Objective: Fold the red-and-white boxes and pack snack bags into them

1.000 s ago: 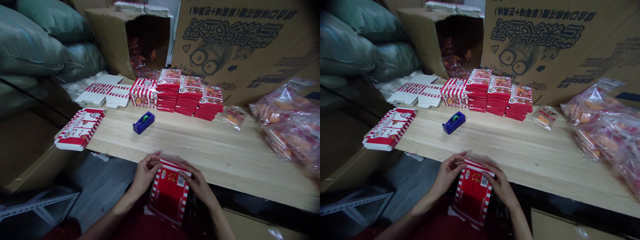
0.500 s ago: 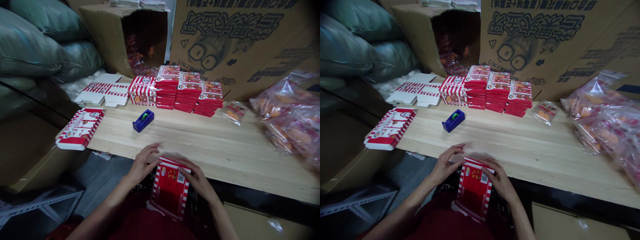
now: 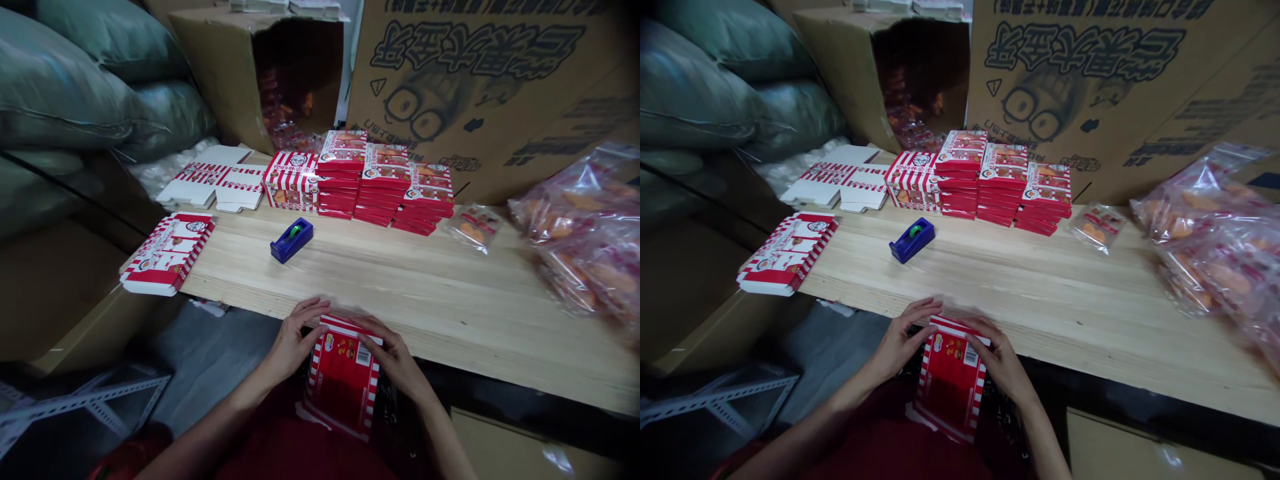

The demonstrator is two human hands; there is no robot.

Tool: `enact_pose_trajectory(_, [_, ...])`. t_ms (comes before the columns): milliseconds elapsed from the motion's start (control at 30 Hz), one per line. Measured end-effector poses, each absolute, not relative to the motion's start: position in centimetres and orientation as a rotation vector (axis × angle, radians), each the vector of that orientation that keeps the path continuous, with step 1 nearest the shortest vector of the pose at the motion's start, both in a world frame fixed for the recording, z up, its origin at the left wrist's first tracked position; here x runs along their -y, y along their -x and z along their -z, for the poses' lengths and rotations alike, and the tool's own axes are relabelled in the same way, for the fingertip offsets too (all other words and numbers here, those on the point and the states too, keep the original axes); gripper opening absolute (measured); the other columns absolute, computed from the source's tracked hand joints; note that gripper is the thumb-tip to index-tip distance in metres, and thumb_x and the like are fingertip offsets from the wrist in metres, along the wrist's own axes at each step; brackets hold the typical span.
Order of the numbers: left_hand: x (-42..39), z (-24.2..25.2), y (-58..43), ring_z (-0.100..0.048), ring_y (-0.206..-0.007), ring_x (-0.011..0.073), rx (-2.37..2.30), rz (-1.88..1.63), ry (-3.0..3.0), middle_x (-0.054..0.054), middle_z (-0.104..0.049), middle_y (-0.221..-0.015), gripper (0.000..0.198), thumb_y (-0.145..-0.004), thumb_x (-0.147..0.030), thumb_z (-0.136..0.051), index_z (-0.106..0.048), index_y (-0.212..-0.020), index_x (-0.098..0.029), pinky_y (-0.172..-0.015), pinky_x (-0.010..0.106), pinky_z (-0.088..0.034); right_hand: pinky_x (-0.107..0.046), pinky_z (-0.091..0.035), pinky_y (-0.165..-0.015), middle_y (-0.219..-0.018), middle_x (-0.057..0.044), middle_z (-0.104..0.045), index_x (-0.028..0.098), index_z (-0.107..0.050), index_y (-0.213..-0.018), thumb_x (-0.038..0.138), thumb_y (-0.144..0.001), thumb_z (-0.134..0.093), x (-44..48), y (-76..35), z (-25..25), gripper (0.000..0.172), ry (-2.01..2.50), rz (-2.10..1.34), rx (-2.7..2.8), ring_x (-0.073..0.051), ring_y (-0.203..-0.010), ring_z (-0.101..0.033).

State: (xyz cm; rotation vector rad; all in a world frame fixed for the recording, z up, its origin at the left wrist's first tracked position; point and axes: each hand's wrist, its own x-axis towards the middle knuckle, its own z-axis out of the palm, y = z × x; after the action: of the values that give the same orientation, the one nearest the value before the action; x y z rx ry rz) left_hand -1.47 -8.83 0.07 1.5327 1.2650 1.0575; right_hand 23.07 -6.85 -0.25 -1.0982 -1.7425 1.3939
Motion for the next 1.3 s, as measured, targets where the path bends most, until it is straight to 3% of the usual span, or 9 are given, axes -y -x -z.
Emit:
enact_pose_trajectory(233, [8.5,0.2,1.5,-0.068,-0.116,0.0252,-1.223,-1.039,-1.245,0.009,-0.07,-0.133,0.028,-0.093,-0.028,-0.069,-0.071,-0.121,-0.024,-0.106,0.045,-0.051,-0.048,-0.046,-0.113,-0.139,-0.007,-0.067,0.034,-0.068,-0.135,0.042,-0.101,-0.06,6.7,-23.0,0.0,0.035,1.092,-1.375,1.747,-0.027,-0.13,-0.06])
enact_pose_trajectory(367, [8.4,0.4,1.0,-0.072,-0.104,0.0221,-1.305,-1.136,-1.036,0.009,-0.069,-0.135,0.021,-0.083,-0.028,-0.079,-0.07,-0.1,-0.019,-0.096,0.038,-0.055,-0.046,-0.046,-0.113,-0.137,-0.007,-0.067,0.035,-0.065,-0.138,0.038,-0.102,-0.061,6.7,-23.1,-0.3,0.037,1.078,-1.368,1.754,-0.026,-0.129,-0.06])
enact_pose_trajectory(467, [8.5,0.4,0.5,-0.073,-0.099,0.0212,-1.282,-1.146,-0.923,0.011,-0.067,-0.137,0.019,-0.082,-0.028,-0.078,-0.069,-0.095,-0.018,-0.086,0.034,-0.057,-0.045,-0.046,-0.112,-0.134,-0.007,-0.068,0.036,-0.065,-0.138,0.038,-0.102,-0.06,6.8,-23.0,-0.4,0.036,1.084,-1.344,1.752,-0.025,-0.128,-0.06])
enact_pose_trajectory(600, [9.0,-0.6,0.1,-0.071,-0.11,0.0248,-1.308,-1.164,-0.939,0.011,-0.064,-0.143,0.015,-0.085,-0.03,-0.076,-0.07,-0.094,-0.019,-0.094,0.038,-0.055,-0.045,-0.046,-0.112,-0.136,-0.007,-0.067,0.037,-0.065,-0.139,0.037,-0.103,-0.059,7.3,-23.0,-0.7,0.036,1.085,-1.292,1.777,-0.026,-0.129,-0.059])
enact_pose_trajectory(800, [9.6,-2.1,0.3,-0.055,-0.134,0.0259,-1.54,-1.199,-1.419,0.007,-0.07,-0.135,0.01,-0.094,-0.027,-0.067,-0.075,-0.09,-0.023,-0.117,0.049,-0.038,-0.044,-0.047,-0.11,-0.132,-0.008,-0.067,0.036,-0.065,-0.138,0.037,-0.103,-0.058,8.3,-22.9,-1.0,0.036,1.115,-1.269,1.776,-0.026,-0.126,-0.06])
enact_pose_trajectory(967, [8.8,-1.8,1.2,-0.046,-0.14,0.0269,-1.56,-1.187,-1.65,0.006,-0.071,-0.131,0.012,-0.091,-0.017,-0.065,-0.073,-0.084,-0.023,-0.117,0.05,-0.037,-0.043,-0.048,-0.107,-0.126,-0.008,-0.067,0.035,-0.069,-0.133,0.037,-0.102,-0.06,8.0,-22.5,-0.4,0.033,1.104,-1.31,1.754,-0.025,-0.121,-0.061])
enact_pose_trajectory(1067, [7.9,-1.4,2.1,-0.054,-0.131,0.0278,-1.5,-1.118,-1.549,0.008,-0.07,-0.125,0.011,-0.088,-0.02,-0.07,-0.073,-0.078,-0.022,-0.114,0.05,-0.041,-0.041,-0.05,-0.101,-0.118,-0.008,-0.068,0.033,-0.073,-0.127,0.039,-0.102,-0.059,7.4,-22.2,-0.3,0.029,1.084,-1.335,1.737,-0.024,-0.114,-0.063])
enact_pose_trajectory(1167, [7.1,-0.6,2.9,-0.062,-0.118,0.0273,-1.4,-1.086,-1.272,0.01,-0.066,-0.122,0.014,-0.083,-0.027,-0.076,-0.071,-0.074,-0.019,-0.1,0.044,-0.052,-0.04,-0.051,-0.098,-0.114,-0.008,-0.068,0.032,-0.075,-0.123,0.039,-0.102,-0.058,7.0,-22.0,-0.4,0.027,1.072,-1.358,1.736,-0.024,-0.109,-0.064])
enact_pose_trajectory(1300, [6.7,0.1,3.3,-0.063,-0.121,0.026,-1.244,-1.115,-1.108,0.009,-0.066,-0.13,0.021,-0.08,-0.028,-0.082,-0.075,-0.098,-0.021,-0.095,0.038,-0.055,-0.039,-0.05,-0.099,-0.113,-0.007,-0.068,0.032,-0.075,-0.122,0.039,-0.102,-0.059,6.7,-22.0,-0.3,0.026,1.074,-1.378,1.738,-0.023,-0.11,-0.065])
